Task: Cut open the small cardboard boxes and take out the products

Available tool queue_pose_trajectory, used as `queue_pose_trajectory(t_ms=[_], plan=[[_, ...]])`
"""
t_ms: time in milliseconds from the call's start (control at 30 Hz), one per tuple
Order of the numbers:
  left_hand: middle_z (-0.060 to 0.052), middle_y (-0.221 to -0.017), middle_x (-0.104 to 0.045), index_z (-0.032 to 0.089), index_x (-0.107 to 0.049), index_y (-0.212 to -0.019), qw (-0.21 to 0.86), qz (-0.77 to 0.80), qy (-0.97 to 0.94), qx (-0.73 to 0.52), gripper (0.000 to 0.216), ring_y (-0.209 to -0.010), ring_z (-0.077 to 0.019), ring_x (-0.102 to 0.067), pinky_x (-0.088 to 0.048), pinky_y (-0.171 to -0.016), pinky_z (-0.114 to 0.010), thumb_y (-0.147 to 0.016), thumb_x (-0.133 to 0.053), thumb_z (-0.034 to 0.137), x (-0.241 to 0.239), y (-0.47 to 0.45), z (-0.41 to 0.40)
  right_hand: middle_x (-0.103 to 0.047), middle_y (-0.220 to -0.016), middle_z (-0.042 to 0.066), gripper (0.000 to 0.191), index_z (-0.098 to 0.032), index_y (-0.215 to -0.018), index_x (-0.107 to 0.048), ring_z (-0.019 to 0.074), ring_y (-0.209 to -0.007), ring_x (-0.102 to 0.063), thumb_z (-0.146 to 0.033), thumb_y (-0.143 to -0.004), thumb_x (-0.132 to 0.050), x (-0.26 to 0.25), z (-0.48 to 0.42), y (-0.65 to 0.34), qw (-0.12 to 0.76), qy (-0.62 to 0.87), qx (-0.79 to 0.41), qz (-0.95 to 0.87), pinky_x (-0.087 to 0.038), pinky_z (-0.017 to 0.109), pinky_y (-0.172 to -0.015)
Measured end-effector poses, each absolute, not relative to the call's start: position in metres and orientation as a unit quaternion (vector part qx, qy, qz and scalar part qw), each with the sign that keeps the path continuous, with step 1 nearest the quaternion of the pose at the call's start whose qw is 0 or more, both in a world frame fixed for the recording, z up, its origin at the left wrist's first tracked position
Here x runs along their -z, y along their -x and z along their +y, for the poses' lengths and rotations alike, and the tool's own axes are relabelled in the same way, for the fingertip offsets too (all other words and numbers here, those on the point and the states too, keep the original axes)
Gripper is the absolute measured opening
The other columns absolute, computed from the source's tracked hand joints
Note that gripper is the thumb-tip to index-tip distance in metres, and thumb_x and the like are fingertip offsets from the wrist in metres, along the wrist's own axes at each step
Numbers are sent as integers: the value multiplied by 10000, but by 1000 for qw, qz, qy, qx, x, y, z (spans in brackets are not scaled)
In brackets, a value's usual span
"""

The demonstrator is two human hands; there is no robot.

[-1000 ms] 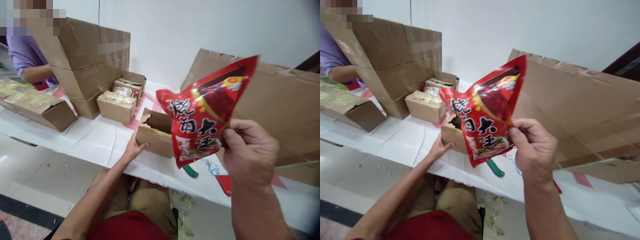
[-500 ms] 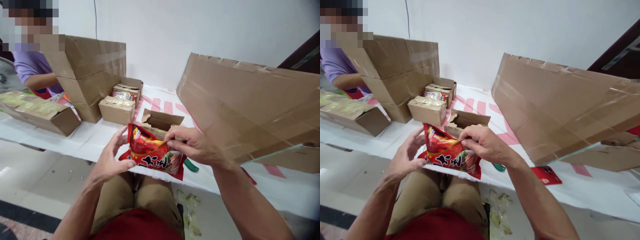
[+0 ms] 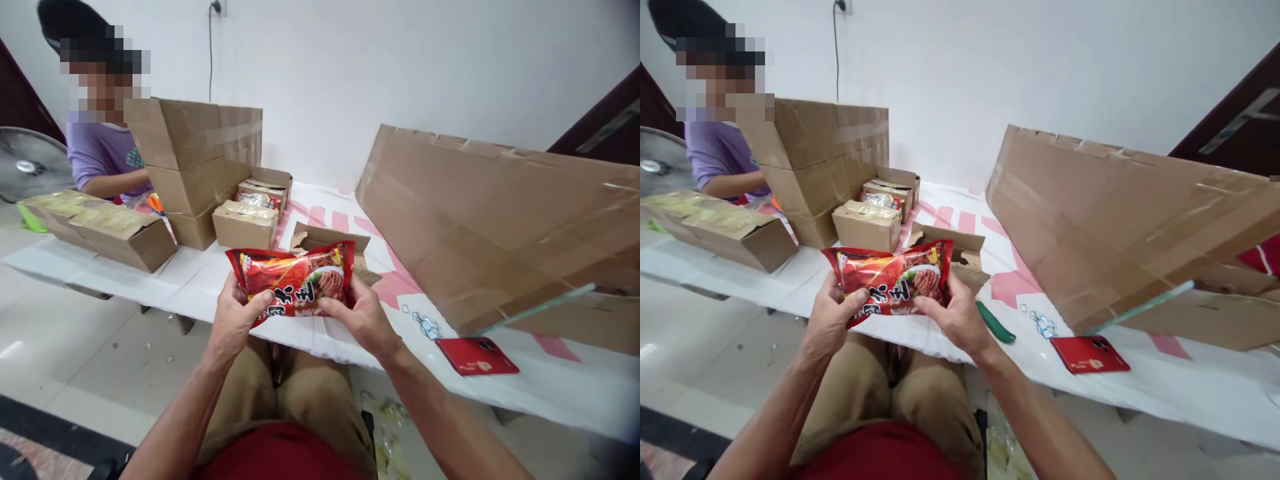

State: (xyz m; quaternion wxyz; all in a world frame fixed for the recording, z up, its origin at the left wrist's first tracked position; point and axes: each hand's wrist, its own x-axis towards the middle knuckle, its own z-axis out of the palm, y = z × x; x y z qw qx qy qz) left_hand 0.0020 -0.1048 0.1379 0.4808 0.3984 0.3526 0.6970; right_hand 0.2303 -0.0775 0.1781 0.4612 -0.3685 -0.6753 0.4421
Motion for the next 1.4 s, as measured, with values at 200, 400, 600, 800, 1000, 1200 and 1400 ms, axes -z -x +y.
queue_pose_trajectory(t_ms=[200,400,600,800,1000,1200,1400], plan=[[-115,-1217,-742,209,-569,-1265,415,343,-464,-704,706,-1132,-267,-724,-602,-971,-397,-697,-914,446,-150,3,-114,-777,-1054,43,379,-236,-1136,-645,226,-939,-750,-310,-804,-811,-185,-85,-217,572,365,-300,-670,-636,368,-843],[-89,-1154,-757,197,-582,-1203,383,377,-437,-721,590,-1051,-226,-731,-593,-916,-347,-706,-866,337,-144,19,-119,-775,-1092,57,470,-228,-1215,-615,226,-941,-749,-322,-801,-817,-163,-79,-202,544,345,-325,-693,-621,365,-860],[-66,-1045,-742,169,-532,-1287,362,511,-375,-684,689,-923,-226,-733,-614,-793,-355,-658,-787,287,-97,57,-98,-788,-1090,102,337,-188,-1164,-666,270,-968,-734,-301,-846,-679,-103,-70,-155,466,407,-348,-704,-583,413,-902],[-92,-1093,-707,174,-566,-1218,267,634,-318,-652,594,-1091,-258,-702,-603,-889,-383,-636,-682,172,-45,90,-54,-748,-1192,109,359,-200,-1168,-680,278,-1086,-695,-261,-816,-640,-49,-31,-102,465,414,-369,-690,-541,409,-981],[-77,-1033,-716,154,-558,-1251,233,643,-322,-655,601,-973,-226,-715,-594,-887,-387,-657,-654,139,-36,102,21,-717,-1231,126,382,-193,-1226,-601,267,-1124,-652,-285,-856,-591,-28,38,-64,493,456,-344,-656,-509,388,-995],[-91,-1113,-722,161,-573,-1261,194,651,-369,-634,556,-1026,-220,-708,-557,-985,-373,-714,-672,171,-33,122,94,-722,-1136,129,332,-178,-1139,-586,271,-1031,-663,-312,-836,-600,-15,105,-42,490,513,-324,-626,-512,369,-920],[-174,-1306,-619,153,-539,-1330,153,700,-383,-582,662,-1228,-319,-611,-476,-1092,-491,-733,-778,306,-13,135,110,-694,-946,67,160,-227,-855,-605,252,-939,-618,-379,-837,-650,5,132,-48,457,549,-295,-635,-475,355,-885]])
